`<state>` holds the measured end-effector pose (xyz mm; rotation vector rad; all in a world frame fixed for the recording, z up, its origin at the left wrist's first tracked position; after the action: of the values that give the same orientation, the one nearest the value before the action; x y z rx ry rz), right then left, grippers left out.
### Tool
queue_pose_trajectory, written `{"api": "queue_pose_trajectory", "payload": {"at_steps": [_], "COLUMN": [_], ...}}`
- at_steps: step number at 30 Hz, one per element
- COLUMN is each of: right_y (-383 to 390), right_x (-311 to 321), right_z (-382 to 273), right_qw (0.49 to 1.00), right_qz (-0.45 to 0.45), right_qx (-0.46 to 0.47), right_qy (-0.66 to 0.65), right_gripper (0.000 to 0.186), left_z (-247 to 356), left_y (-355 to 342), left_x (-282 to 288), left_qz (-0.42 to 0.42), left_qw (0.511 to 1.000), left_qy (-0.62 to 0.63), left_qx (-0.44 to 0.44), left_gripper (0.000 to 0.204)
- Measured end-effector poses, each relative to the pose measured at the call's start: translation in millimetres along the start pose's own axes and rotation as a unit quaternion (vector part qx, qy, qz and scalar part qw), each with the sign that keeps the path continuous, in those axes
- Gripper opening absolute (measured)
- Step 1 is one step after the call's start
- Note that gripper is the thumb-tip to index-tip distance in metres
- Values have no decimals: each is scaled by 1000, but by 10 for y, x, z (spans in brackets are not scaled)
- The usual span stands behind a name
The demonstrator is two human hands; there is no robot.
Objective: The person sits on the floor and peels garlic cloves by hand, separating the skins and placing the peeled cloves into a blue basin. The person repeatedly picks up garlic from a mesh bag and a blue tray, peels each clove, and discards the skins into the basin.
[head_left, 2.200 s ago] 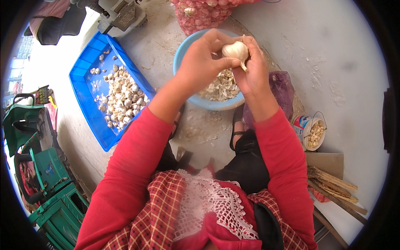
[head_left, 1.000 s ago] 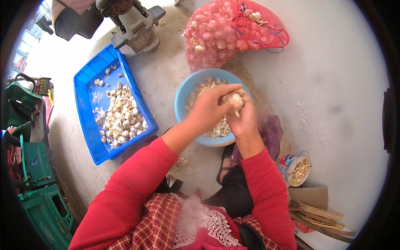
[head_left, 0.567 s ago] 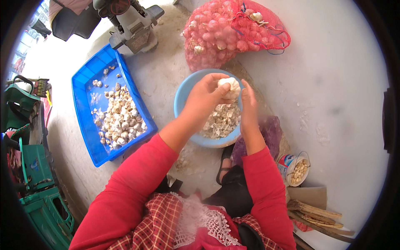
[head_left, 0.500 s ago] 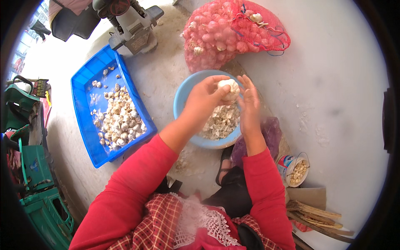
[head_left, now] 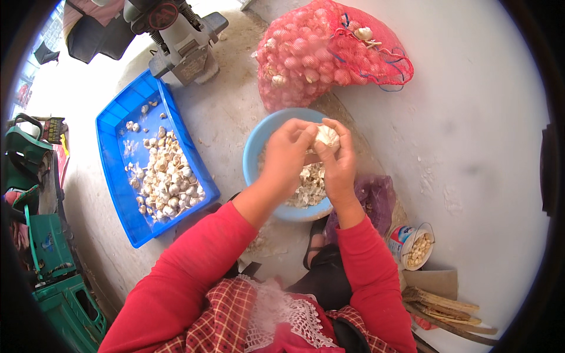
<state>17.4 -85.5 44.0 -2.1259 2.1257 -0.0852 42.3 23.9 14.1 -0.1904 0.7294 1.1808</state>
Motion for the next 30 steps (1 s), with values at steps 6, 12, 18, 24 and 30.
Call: {"api": "queue_pose_trajectory", "payload": {"at_steps": [6,12,18,24,30], "right_y": [-105,-134,-149,-195,-259], "right_x": [-96,38,-22,14,221], "right_z": [82,42,-68,-79,312], "right_qw": [999,981,953,945,982], "right_qz": [-19,14,11,14,7], "right_qx": [17,10,47,64,-33], "right_qy": [29,194,298,320,187], "right_gripper": [47,48,44,44,45], "left_z": [45,7,35,139,231], "left_y": [-57,-105,-171,-139,-158], "left_x": [115,54,210,200,175], "left_qz": [30,1,39,59,49], "left_qw": [999,1000,994,979,988], "left_qy": [-2,-18,-84,-181,-116], "left_qx": [18,1,-51,-68,-86], "left_gripper": [19,22,14,11,10]}}
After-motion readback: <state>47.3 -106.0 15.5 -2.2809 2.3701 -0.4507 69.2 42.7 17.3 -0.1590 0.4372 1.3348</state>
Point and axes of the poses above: each hand's wrist, its own y-axis away from the middle knuckle, its own x-axis out of the back of the hand, z = x × y, the point moved 9 cm from there along -y, towards the middle knuckle, and after that the axes turned 9 degrees about -z, right-handed, at the moved point
